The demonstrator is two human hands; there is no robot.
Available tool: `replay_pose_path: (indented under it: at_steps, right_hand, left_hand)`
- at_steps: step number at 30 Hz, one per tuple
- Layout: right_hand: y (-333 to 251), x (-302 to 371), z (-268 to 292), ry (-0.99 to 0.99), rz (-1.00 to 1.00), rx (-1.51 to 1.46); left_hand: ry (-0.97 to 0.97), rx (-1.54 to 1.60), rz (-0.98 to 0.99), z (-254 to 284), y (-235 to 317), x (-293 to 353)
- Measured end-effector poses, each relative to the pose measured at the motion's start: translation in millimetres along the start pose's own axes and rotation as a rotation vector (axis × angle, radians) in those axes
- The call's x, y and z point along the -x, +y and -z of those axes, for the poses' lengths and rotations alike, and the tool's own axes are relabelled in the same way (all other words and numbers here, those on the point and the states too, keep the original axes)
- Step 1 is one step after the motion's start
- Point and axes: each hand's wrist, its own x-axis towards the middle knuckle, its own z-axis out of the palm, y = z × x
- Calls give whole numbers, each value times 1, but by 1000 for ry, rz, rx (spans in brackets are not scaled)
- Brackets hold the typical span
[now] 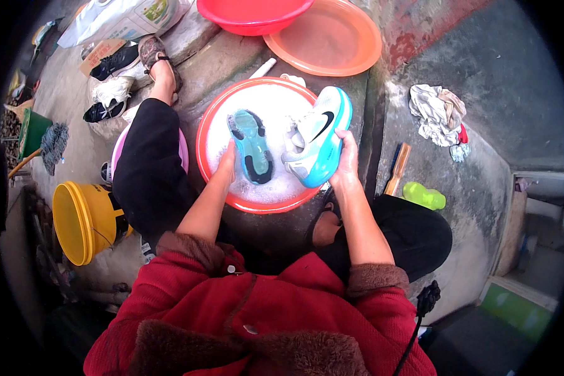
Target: The person sits on a small stool and washes a pair of light blue and white sneakers by hand in a red basin filled with soapy water. They scrub the shoes with a brush and their hands, rinsing and repeating the process for both shoes.
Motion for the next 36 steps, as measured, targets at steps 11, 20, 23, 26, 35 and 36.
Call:
replay_pose_path:
  at_steps: [11, 20, 23, 26, 35, 36]
  right_hand:
    - [4, -1, 3, 45, 33, 22]
    - [15, -1, -4, 79, 16, 96]
    - [7, -1, 8, 159, 33, 150]
    - [9, 2, -1, 203, -3, 215]
    - [19, -19, 29, 208, 14, 320]
    - [19, -15, 22, 214, 26, 321]
  left_hand:
    - [-316, 180, 179, -16, 12, 37]
    - [-66, -157, -252, -32, -1, 34]
    - [96, -514, -505, -53, 29, 81]
    - [160, -687, -573, -52, 49, 113]
    - [108, -864, -804, -42, 39, 117]
    - [109, -859, -793, -41, 38, 114]
